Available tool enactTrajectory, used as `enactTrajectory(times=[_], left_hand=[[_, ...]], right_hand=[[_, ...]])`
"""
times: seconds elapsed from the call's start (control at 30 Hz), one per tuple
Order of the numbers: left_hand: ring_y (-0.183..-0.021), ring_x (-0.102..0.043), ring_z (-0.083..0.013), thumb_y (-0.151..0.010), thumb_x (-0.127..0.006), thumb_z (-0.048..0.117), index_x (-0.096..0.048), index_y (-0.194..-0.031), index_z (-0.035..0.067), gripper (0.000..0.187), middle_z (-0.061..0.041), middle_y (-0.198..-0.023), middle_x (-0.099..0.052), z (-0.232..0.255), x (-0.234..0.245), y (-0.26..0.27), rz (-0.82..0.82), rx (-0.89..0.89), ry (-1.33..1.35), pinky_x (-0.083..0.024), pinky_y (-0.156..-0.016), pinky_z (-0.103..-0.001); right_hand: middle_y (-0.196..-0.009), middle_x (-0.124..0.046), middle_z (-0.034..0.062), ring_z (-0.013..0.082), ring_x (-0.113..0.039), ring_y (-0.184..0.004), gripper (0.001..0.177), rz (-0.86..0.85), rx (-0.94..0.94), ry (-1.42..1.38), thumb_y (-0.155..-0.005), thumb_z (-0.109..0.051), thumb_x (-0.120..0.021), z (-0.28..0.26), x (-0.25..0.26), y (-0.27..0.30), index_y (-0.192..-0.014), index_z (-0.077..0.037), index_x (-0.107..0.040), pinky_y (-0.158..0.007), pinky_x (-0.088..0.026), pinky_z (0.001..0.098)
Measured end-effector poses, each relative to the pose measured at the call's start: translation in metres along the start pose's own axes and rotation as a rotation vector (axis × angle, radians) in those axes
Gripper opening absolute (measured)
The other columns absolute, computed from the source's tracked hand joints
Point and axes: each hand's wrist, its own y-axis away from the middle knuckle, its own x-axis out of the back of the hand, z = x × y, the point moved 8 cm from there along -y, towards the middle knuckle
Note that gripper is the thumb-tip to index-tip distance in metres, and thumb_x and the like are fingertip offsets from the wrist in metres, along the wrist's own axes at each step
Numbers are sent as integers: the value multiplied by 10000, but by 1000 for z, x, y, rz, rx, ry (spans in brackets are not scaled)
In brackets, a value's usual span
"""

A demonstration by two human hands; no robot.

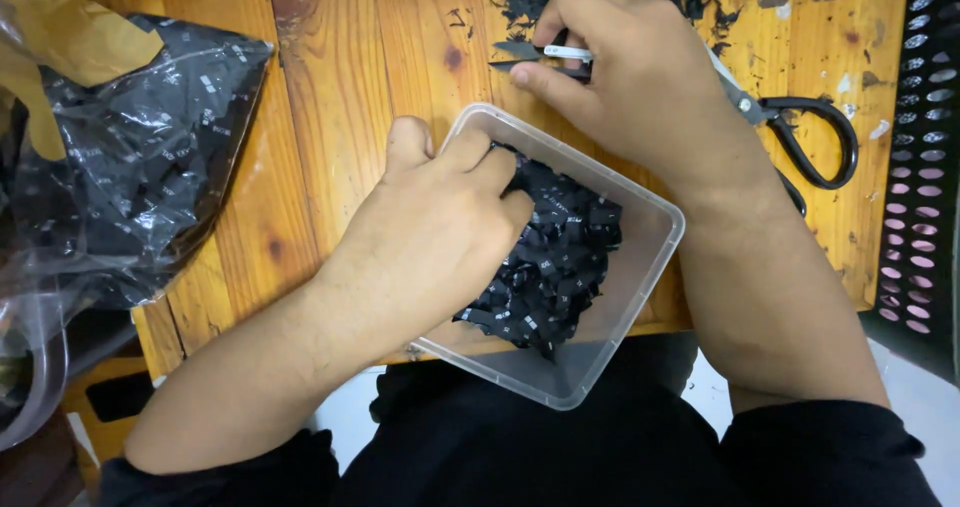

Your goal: Trimming excess material from small black labels using snips and sorting them into a plastic container.

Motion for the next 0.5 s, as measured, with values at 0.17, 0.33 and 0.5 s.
enactTrajectory(times=[0.17, 0.33, 0.5], left_hand=[[-907, -537, -273, -888, -652, 54, -662, -707, 183, 222, -32, -798, -571, -7, -3, -1, 90, 55, 165, -331, -729, -452], [-786, -532, -245, -900, -631, -36, -566, -697, 151, 283, 1, -692, -517, -9, -6, 0, 224, 24, 228, -310, -694, -424], [-779, -554, -272, -965, -620, 125, -577, -721, 139, 248, -17, -718, -550, -16, -7, 1, 233, 65, 401, -303, -669, -439]], right_hand=[[-1141, -745, 64, 267, -684, -891, 263, 24, 64, -74, -1063, -196, -823, -10, 7, -3, -1173, -22, -660, -766, -500, 389], [-1084, -746, 104, 289, -685, -909, 283, -68, -39, -97, -1034, -203, -778, -20, 6, -7, -1228, -23, -680, -730, -479, 407], [-1007, -682, 78, 234, -599, -839, 259, -53, -10, -154, -1041, -158, -798, -18, 1, -5, -1224, -9, -693, -731, -438, 373]])
